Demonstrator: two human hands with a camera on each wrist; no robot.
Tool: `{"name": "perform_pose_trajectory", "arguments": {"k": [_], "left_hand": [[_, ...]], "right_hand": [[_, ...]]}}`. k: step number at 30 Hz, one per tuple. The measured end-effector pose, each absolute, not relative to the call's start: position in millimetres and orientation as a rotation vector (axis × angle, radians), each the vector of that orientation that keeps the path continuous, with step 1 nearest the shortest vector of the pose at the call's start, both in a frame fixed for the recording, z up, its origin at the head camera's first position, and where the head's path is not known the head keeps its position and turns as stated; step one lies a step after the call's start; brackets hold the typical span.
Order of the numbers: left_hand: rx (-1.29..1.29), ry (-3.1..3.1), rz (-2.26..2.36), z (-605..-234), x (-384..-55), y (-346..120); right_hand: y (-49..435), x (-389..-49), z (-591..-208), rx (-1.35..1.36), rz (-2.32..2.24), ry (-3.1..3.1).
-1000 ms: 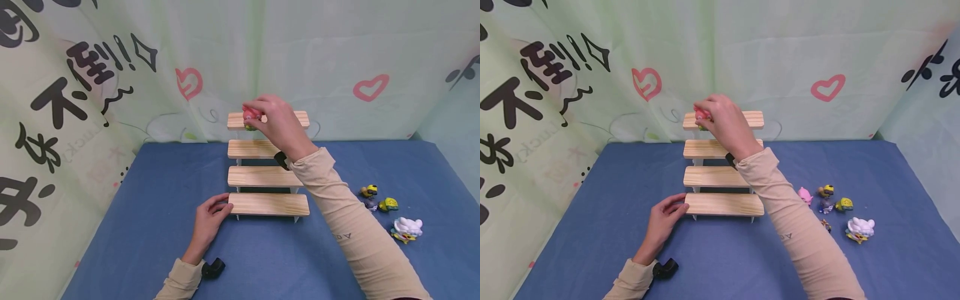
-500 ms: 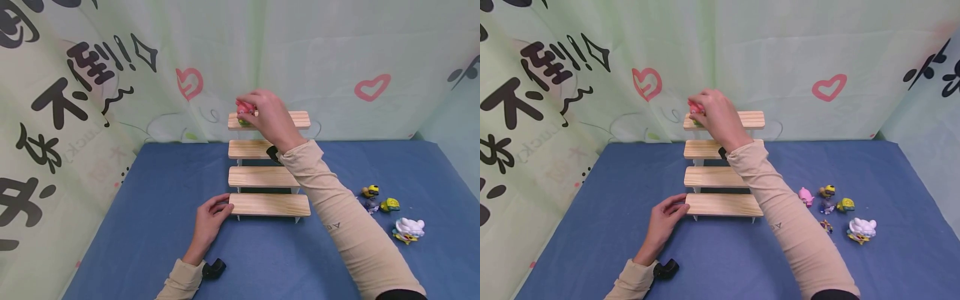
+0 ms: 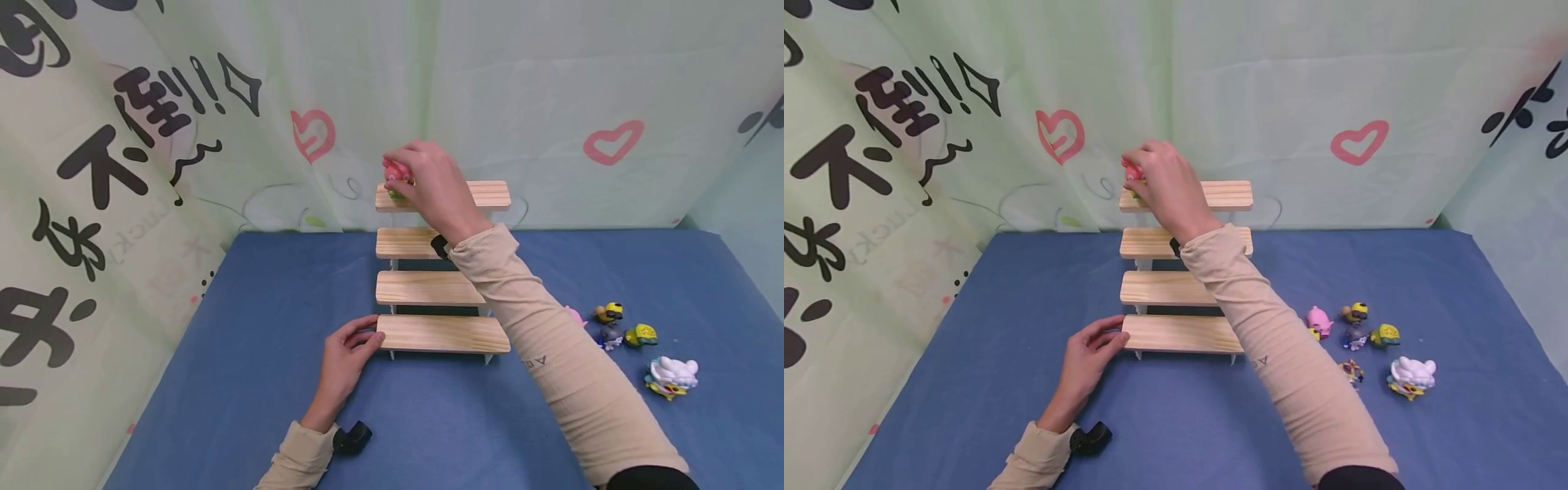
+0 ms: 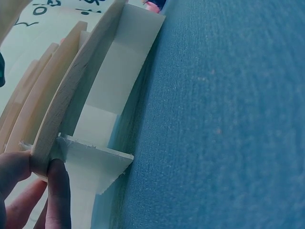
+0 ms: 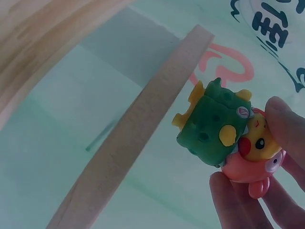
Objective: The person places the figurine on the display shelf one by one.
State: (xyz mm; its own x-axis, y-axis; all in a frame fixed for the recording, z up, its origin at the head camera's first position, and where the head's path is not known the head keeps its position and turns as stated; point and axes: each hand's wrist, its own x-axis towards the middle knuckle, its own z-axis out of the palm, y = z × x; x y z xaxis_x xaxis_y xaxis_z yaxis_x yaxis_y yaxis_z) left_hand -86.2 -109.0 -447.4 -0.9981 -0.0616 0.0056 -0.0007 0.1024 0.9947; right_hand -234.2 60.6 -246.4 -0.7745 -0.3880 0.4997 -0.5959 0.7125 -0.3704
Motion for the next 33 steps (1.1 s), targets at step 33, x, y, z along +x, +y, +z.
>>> {"name": "perform_pose_trajectory", "arguments": {"k": [33], "left_hand": [[0.025,-2.283,-2.068,-447.3,-85.6,-110.1]], "right_hand": [[59.7,-242.1,-250.0,0.757,0.714,-2.614]]}}
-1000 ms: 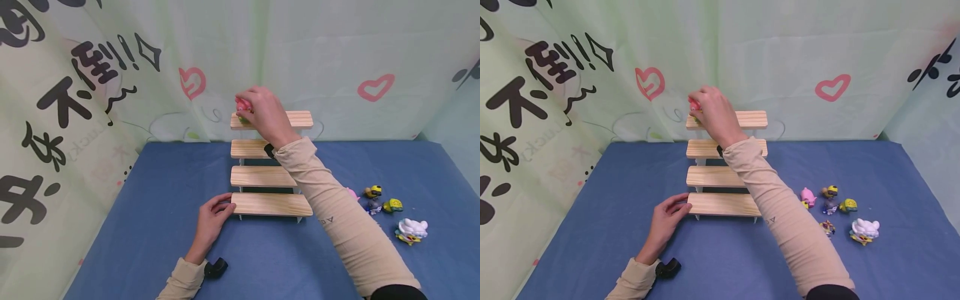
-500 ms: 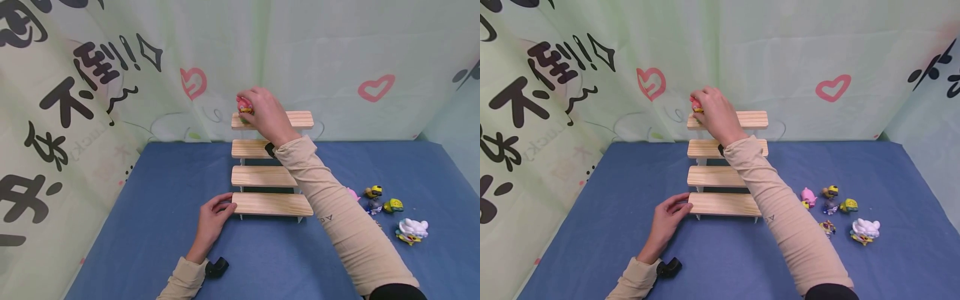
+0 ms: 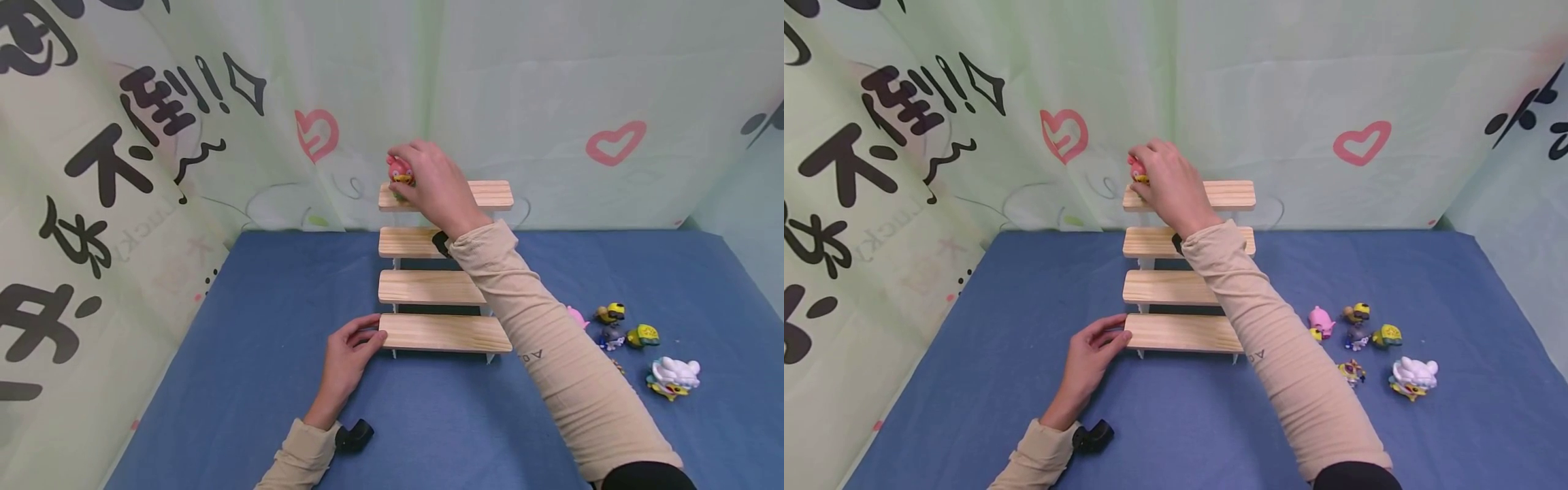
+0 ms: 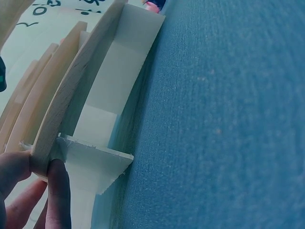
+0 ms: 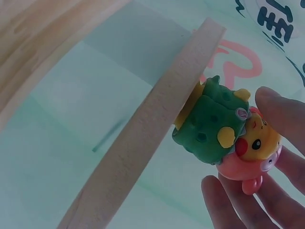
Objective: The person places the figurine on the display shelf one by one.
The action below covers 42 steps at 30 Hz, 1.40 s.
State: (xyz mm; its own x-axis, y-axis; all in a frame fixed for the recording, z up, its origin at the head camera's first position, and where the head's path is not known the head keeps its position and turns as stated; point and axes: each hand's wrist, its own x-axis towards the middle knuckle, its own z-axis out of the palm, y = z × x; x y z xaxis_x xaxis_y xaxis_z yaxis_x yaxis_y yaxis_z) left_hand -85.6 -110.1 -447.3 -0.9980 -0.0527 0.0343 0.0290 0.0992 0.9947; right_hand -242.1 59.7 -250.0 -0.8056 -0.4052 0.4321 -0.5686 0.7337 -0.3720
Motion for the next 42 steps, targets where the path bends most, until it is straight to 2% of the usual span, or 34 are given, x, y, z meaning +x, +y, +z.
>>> {"name": "perform_pose_trajectory", "arguments": {"k": [21,42], "left_hand": [[0.033,-2.293,-2.076,-448,-85,-109],[0.041,-2.25,-2.109,-446,-85,-108]], "right_hand": [[67,-236,-242,0.77,0.7,-2.575],[90,-205,-239,0.793,0.669,-2.507]]}}
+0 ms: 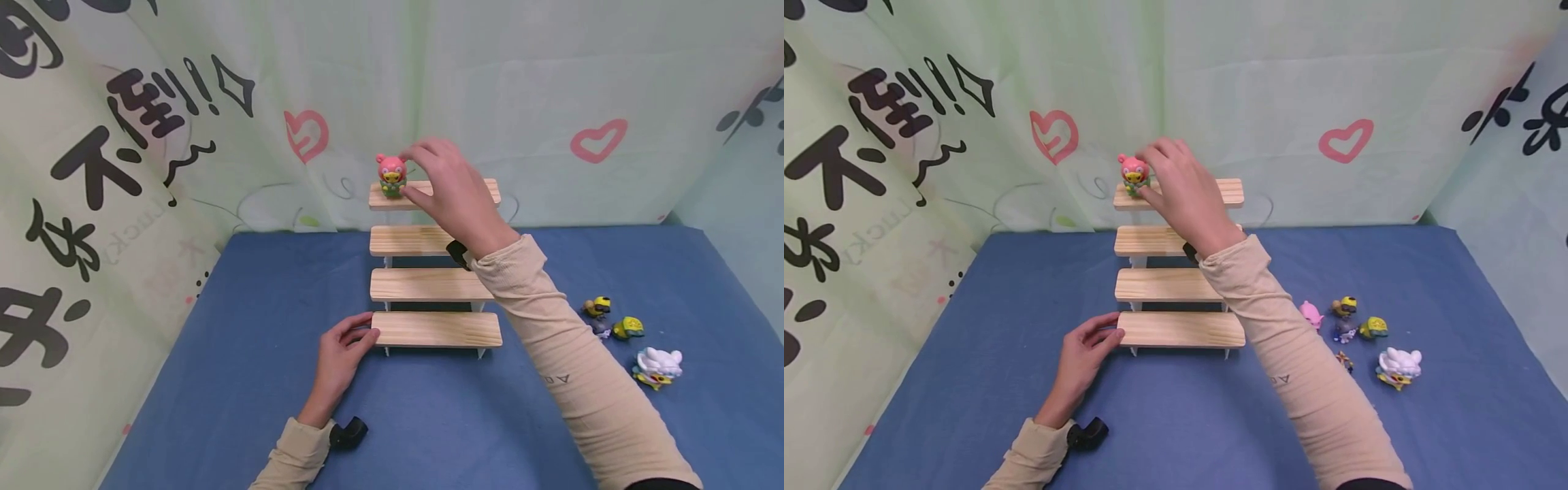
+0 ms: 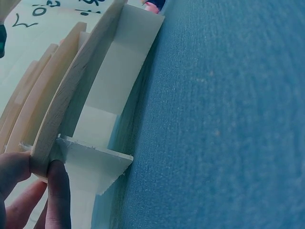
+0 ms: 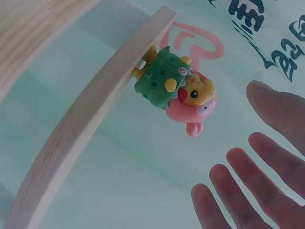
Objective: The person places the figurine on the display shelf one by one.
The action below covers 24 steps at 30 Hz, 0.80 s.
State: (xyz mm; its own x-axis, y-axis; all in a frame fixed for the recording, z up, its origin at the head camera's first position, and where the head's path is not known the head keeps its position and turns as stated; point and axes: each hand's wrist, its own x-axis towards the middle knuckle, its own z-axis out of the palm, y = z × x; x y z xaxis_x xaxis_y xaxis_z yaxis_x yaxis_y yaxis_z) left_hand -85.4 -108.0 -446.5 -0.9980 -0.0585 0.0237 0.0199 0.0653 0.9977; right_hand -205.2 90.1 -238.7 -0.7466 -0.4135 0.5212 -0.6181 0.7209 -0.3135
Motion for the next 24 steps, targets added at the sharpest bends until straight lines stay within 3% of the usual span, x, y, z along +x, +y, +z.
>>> {"name": "perform_pose_trajectory", "arguments": {"k": [24], "left_hand": [[0.035,-2.262,-2.103,-446,-83,-109]], "right_hand": [[108,-183,-252,0.799,0.633,-2.497]]}}
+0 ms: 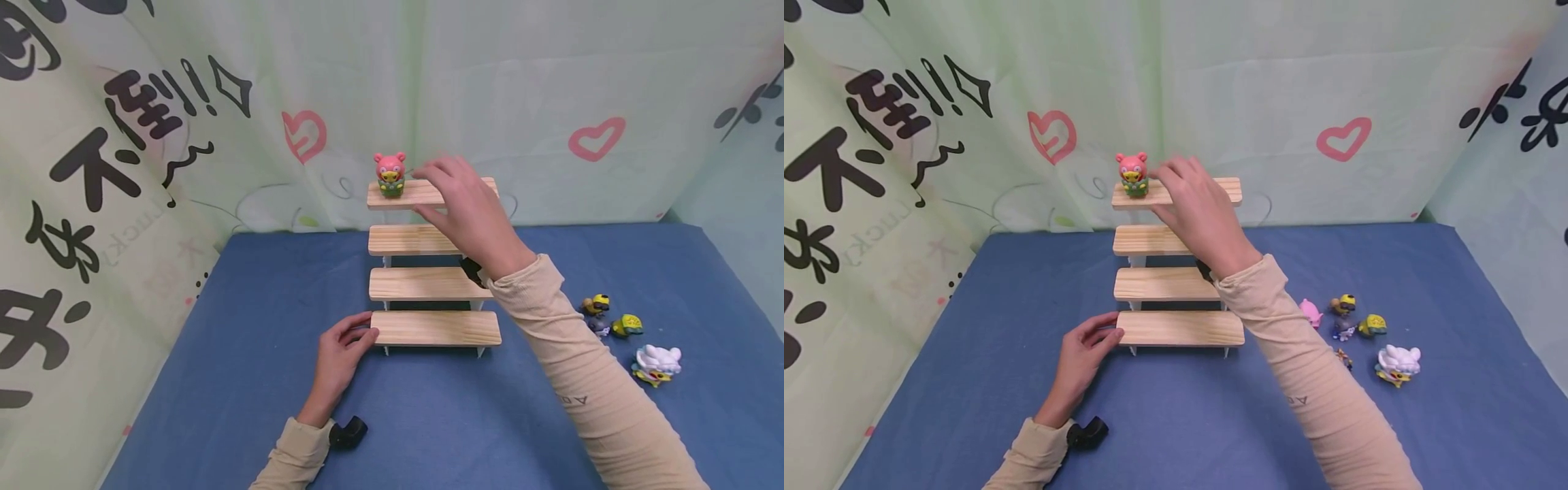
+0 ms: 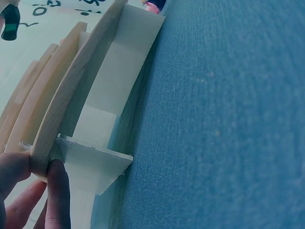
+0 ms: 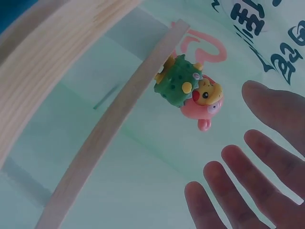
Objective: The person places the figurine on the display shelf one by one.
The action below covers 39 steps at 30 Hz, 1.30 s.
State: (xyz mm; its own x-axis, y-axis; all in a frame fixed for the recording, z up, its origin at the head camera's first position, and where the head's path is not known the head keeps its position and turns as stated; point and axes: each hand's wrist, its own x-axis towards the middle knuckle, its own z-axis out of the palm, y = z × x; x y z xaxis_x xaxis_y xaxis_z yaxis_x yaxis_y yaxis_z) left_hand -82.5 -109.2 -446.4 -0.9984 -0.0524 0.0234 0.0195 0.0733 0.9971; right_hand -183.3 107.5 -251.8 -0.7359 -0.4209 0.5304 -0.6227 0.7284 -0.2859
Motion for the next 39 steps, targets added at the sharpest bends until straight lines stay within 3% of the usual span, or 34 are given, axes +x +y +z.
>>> {"name": "perform_pose_trajectory", "arguments": {"k": [39], "left_hand": [[0.038,-2.274,-2.086,-448,-84,-110]], "right_hand": [[160,-136,-289,0.734,0.554,-2.487]]}}
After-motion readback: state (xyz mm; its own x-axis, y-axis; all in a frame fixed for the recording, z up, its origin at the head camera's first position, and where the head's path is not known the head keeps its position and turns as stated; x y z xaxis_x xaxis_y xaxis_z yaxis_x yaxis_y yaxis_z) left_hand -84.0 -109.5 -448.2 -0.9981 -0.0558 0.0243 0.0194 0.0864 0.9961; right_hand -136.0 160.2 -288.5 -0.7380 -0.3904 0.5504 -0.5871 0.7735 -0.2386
